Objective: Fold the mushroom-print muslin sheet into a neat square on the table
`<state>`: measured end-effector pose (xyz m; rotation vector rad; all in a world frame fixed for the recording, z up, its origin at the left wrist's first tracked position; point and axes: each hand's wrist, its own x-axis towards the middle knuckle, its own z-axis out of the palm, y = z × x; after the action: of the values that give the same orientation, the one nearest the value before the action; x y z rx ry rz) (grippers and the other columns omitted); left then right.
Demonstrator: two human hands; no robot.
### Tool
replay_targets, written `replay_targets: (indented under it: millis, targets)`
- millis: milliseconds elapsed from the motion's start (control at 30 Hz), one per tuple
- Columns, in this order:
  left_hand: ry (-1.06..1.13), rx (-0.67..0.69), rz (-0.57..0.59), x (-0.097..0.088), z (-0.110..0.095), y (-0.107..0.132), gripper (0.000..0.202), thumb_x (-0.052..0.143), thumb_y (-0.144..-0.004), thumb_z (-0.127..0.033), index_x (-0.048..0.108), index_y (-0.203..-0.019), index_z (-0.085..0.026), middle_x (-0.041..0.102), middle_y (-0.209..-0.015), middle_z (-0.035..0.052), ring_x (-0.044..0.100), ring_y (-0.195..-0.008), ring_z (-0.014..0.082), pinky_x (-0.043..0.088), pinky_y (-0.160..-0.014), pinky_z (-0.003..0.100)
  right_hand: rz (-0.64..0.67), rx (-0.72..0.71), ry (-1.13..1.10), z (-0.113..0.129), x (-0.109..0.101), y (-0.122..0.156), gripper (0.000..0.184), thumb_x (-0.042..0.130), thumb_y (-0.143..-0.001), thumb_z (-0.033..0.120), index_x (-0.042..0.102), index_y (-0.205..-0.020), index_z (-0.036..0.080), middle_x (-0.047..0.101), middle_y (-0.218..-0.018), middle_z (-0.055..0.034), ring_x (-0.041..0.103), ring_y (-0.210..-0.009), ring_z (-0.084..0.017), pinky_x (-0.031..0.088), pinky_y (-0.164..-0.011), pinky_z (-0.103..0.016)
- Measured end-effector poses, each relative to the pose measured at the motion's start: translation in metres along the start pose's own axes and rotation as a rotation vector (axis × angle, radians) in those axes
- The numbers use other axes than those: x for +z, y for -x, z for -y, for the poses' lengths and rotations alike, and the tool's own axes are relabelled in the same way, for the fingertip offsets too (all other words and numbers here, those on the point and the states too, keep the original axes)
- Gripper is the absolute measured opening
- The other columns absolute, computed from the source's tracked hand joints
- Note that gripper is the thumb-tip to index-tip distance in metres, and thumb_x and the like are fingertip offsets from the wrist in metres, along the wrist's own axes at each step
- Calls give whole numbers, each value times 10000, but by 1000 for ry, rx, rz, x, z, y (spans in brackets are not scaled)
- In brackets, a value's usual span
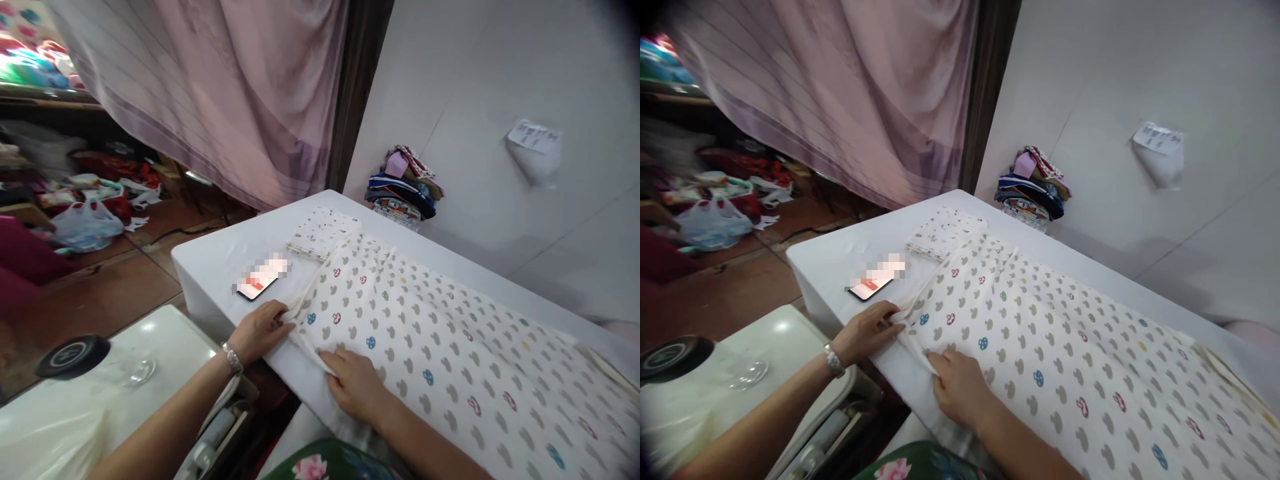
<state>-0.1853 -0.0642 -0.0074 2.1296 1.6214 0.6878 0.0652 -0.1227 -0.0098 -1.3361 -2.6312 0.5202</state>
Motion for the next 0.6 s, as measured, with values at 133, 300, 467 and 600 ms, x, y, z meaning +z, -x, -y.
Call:
replay_targets:
  millis: [133,300,467,600]
  targets:
    - [-98,-195,-6,0,-1,-5,324,367,-860,-457,557,-763,-213,608,-725,4,554,-696,149,369,-618,268,2,-28,27,2,-1,1,367,427,-801,180,525,-1150,238,576,-880,-25,540,-799,-172,388,-684,-263]
    - [-170,-303,67,-11,-3,-24,442,281,-886,-486,518,-644,-202,620,-741,21,558,-680,159,326,-569,276,30,-47,40,4,0,1,370,452,-818,275,513,-1183,269,575,-907,-29,540,-795,-192,380,-660,-293]
    - [-167,-265,78,-6,-14,-77,382,347,-862,-488,608,-896,-211,652,-979,71,591,-890,226,396,-714,317,33,-55,29,2,3,0,374,445,-838,352,511,-1199,286,586,-916,-37,549,-791,-202,367,-644,-300]
    - [-86,-254,198,18,-25,-124,290,420,-840,-311,621,-995,-171,648,-1064,125,577,-995,259,400,-842,353,-12,-58,3,-1,9,2,332,447,-826,328,546,-1141,292,592,-868,-30,554,-771,-204,358,-627,-300]
